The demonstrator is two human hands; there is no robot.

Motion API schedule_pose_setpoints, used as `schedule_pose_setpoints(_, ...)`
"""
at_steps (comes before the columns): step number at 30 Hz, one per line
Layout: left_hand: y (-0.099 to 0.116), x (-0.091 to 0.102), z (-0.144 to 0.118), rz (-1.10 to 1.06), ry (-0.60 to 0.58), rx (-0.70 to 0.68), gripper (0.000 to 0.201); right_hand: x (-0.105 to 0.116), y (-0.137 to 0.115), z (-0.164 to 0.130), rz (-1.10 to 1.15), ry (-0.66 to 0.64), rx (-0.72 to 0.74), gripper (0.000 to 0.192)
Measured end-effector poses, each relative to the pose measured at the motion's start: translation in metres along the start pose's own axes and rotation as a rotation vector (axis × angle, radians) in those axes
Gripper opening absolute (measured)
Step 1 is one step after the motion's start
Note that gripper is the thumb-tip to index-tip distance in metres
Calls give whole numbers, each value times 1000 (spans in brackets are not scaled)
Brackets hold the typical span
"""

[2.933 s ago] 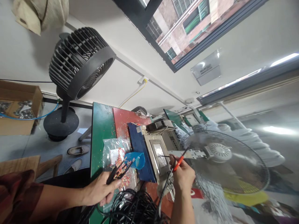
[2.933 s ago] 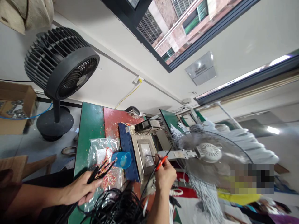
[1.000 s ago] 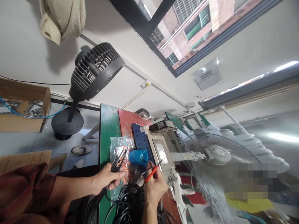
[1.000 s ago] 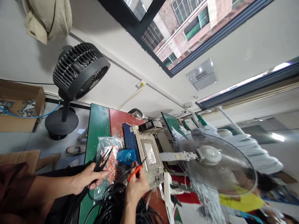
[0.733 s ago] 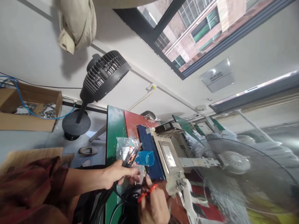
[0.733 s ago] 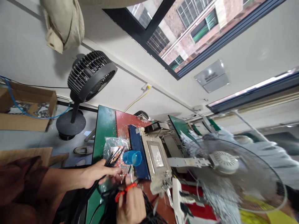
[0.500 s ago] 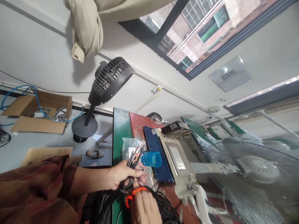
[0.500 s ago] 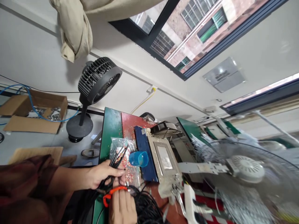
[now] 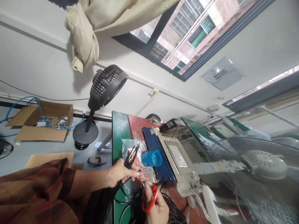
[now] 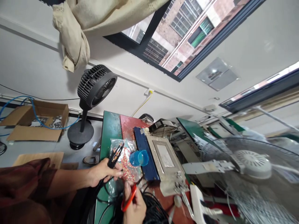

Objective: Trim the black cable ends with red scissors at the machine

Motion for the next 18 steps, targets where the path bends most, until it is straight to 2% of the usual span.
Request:
schedule_pose_setpoints(5, -4, 0, 0, 28, -23, -22, 42, -4, -1, 3, 34, -32, -132, 41)
schedule_pose_setpoints(12, 0, 0, -7, 47, 15, -4, 44, -9, -2, 0, 77, -40, -119, 42)
schedule_pose_setpoints(14, 2, 0, -7, 33, 17, -4, 44, -10, -2, 0, 95, -103, -91, 43)
schedule_pose_setpoints(18, 0, 4, -2, -40, 74, 48, 47, -13, 3, -4, 32, -313, -63, 47)
Point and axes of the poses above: each hand's wrist, its own z-axis towards the middle knuckle, its own x-axis out of the back of the hand, y = z × x, the point moved 3 cm from there along z, towards the middle knuckle, and after that the axes turned 12 degrees about y, right-handed, at the moved point
